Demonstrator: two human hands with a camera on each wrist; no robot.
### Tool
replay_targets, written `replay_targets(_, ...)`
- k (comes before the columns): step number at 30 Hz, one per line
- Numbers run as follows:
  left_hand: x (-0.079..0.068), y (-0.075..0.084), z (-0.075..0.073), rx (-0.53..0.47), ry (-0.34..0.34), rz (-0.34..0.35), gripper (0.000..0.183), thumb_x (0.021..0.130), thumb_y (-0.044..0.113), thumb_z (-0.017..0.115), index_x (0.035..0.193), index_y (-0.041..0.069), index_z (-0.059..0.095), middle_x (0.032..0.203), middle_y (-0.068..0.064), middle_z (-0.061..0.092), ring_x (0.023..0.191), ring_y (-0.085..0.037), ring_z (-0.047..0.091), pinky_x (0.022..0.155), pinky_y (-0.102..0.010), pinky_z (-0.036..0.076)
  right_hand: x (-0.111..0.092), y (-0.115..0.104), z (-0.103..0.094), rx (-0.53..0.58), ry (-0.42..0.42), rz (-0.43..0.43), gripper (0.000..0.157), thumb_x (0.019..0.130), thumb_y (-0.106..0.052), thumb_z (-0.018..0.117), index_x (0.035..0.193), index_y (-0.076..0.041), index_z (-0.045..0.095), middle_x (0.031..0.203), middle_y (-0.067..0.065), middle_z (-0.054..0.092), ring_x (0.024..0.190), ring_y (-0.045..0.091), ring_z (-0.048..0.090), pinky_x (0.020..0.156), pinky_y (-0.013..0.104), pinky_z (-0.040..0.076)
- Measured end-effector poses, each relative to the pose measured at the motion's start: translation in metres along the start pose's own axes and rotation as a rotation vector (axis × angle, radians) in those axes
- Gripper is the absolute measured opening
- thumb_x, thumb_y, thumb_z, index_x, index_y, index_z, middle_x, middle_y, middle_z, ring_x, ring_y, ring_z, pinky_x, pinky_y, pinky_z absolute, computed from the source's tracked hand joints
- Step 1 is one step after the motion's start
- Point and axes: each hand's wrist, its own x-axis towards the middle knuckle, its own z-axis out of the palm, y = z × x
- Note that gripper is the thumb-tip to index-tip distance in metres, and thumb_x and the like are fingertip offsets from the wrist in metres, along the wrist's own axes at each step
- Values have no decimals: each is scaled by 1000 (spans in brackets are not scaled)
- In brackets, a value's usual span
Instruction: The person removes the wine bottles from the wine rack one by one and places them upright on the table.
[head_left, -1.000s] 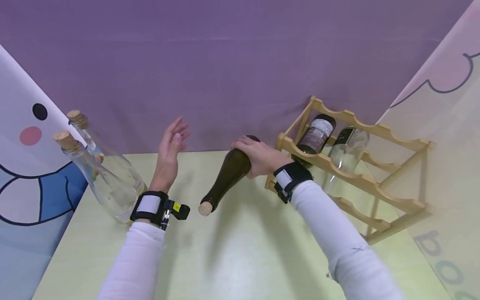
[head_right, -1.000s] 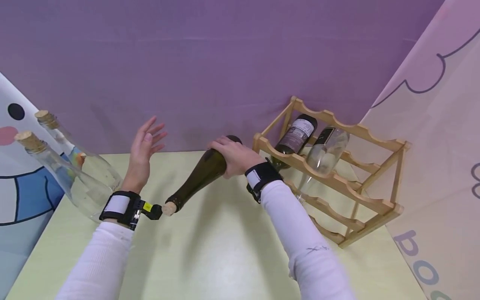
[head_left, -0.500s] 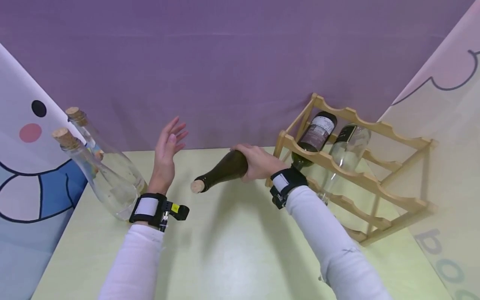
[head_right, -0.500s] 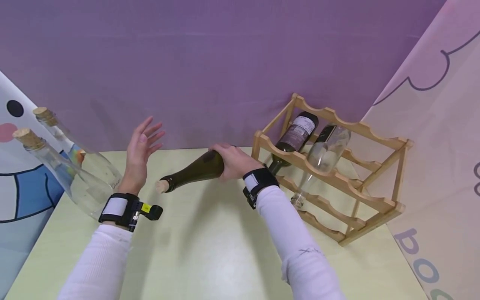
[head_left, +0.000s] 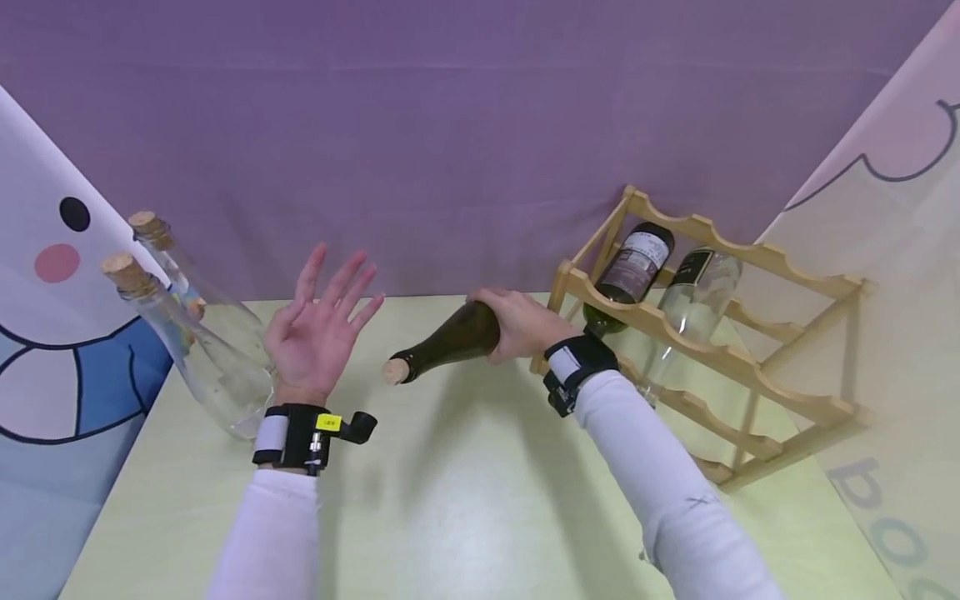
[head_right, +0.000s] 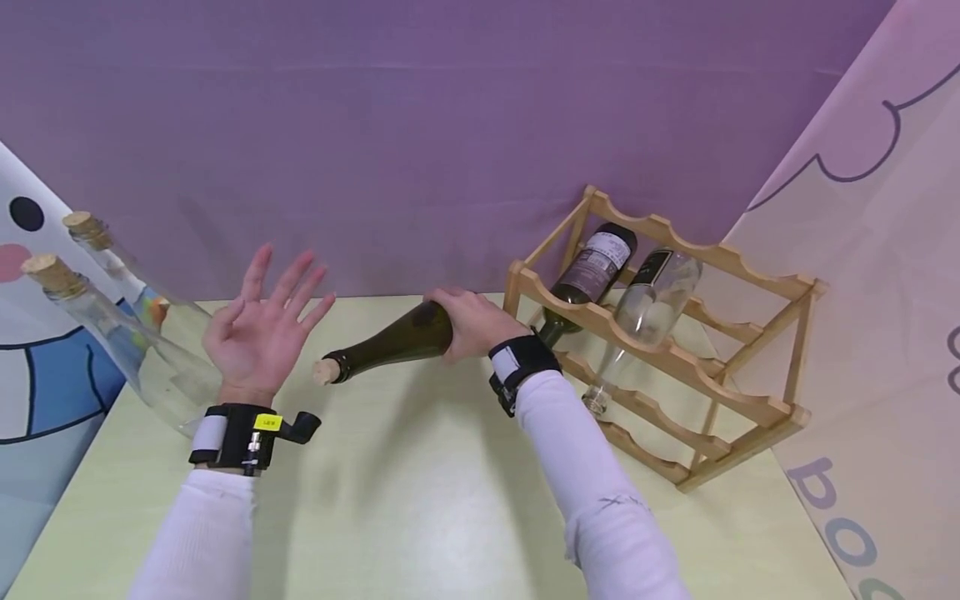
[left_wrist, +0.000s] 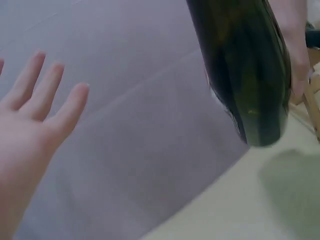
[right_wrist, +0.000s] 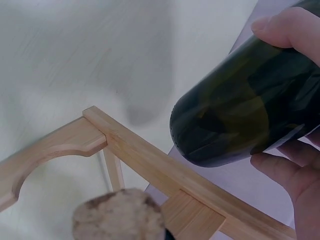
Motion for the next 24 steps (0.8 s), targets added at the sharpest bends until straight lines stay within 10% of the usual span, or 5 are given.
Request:
replay_targets(6,-9,-5,-7,420,-153,-225,84,79,-26,14,155,9,10,161,-18,19,147,-36,7,117,-39,27,2,-1,1,3,-4,19,84,64,-16,86,137,-14,46,128,12,61,109,27,57,92,48,54)
replay_targets(12,-8,-13,9,837,-223,-387,106,70,-30,56,156,17,15,163,-4,20,149,-30,9,120,-57,9,4,-3,-1,-7,-7,46,82,64,-18,86,135,-15,47,126,11,62,108,26,58,94,48,53)
replay_targets(18,-2,-18,32,975,-229,-491,110,66,-12,77,155,19,21,163,-1,22,148,-24,14,116,-60,13,4,-5,-1,-37,-11,85,80,64,-23,86,134,-17,48,124,10,63,106,26,59,94,49,53)
replay_targets(24,4,-28,57,918,-280,-355,58,73,-14,73,126,-2,54,156,-22,31,142,-37,25,112,-36,33,6,-4,1,-117,3,93,81,62,-31,85,134,-18,48,118,7,66,99,23,60,86,45,56)
